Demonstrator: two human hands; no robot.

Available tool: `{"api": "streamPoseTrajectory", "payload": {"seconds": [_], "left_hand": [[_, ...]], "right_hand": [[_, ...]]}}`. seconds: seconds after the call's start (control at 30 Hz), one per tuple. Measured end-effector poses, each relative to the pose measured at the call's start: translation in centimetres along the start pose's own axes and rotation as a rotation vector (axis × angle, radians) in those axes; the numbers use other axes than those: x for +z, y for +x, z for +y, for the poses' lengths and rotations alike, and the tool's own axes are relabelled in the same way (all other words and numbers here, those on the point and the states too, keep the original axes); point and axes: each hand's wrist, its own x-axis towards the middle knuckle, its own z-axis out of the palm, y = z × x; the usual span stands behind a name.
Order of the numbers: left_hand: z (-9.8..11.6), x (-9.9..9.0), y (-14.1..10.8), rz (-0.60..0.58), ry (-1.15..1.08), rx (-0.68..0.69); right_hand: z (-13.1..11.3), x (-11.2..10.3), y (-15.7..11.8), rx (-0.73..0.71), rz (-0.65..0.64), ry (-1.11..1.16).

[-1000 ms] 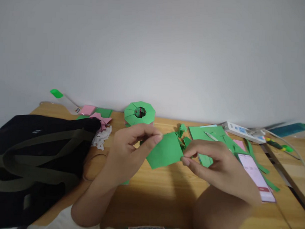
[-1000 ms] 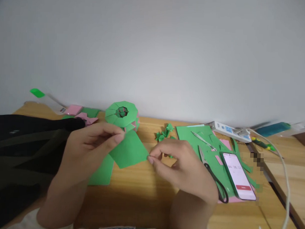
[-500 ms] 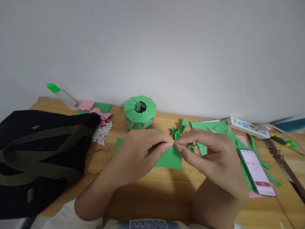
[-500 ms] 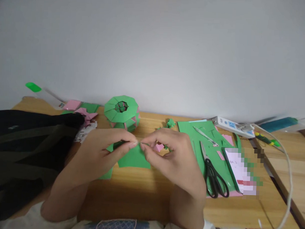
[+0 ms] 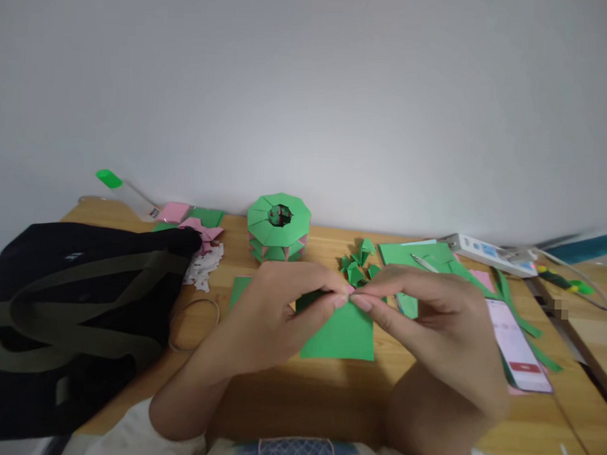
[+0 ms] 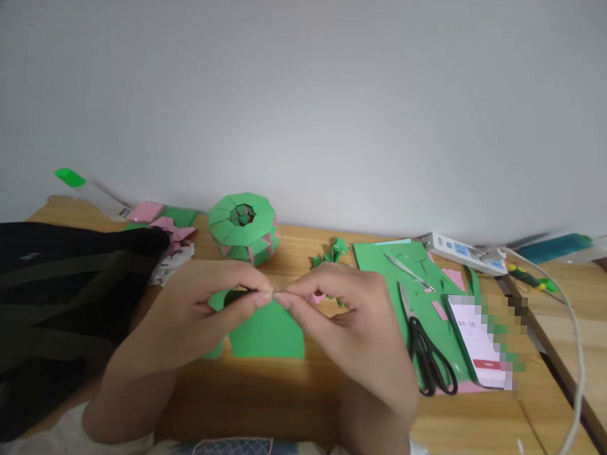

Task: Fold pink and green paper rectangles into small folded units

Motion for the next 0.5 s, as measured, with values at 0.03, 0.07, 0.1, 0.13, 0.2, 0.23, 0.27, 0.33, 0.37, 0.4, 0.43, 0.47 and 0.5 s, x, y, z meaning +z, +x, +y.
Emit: {"api": "streamPoseTrajectory", "payload": {"seconds": [0.03,0.07,0.1,0.13,0.2,0.23,0.27,0.33,0.37,0.4,0.43,0.47,0.5], "left_hand": [[0.1,0.0,0.0,0.002,-0.013,0.0],[0.1,0.0,0.0,0.005,-0.019,-0.008],[0.1,-0.1,-0.1,0.005,-0.018,-0.021],[0.0,-0.3,-0.1,0.004,-0.012,-0.039],[-0.1,-0.7,-0.2,0.004,0.002,-0.077],[-0.3,-1.0,-0.2,0.009,0.004,-0.095],[-0.5,-1.2,-0.2,0.018,0.003,-0.112],[-0.9,-1.4,-0.3,0.056,-0.014,-0.153],[-1.1,-1.5,-0.3,0.095,-0.038,-0.175],[-1.3,-1.4,-0.3,0.148,-0.077,-0.199],[-1.5,-1.3,-0.3,0.212,-0.132,-0.225],[-1.7,-1.2,-0.3,0.278,-0.198,-0.252],[-1.8,-0.9,-0.2,0.322,-0.269,-0.279]], "right_hand": [[-0.1,0.1,0.0,-0.002,-0.01,-0.002],[-0.1,0.1,0.0,0.0,-0.007,-0.003],[0.0,0.0,-0.1,0.006,0.006,-0.003],[0.1,-0.1,-0.2,0.014,0.026,-0.002],[0.5,-0.6,-0.4,0.038,0.066,0.002],[0.7,-0.8,-0.5,0.056,0.078,0.002],[0.9,-1.1,-0.6,0.079,0.086,0.0],[1.3,-1.4,-0.8,0.132,0.119,-0.012],[1.5,-1.6,-0.8,0.159,0.146,-0.017],[1.7,-1.7,-0.8,0.183,0.178,-0.016],[1.9,-1.7,-0.8,0.201,0.204,-0.008],[2.0,-1.7,-0.8,0.217,0.22,0.008],[2.1,-1.5,-0.7,0.226,0.226,0.033]]}}
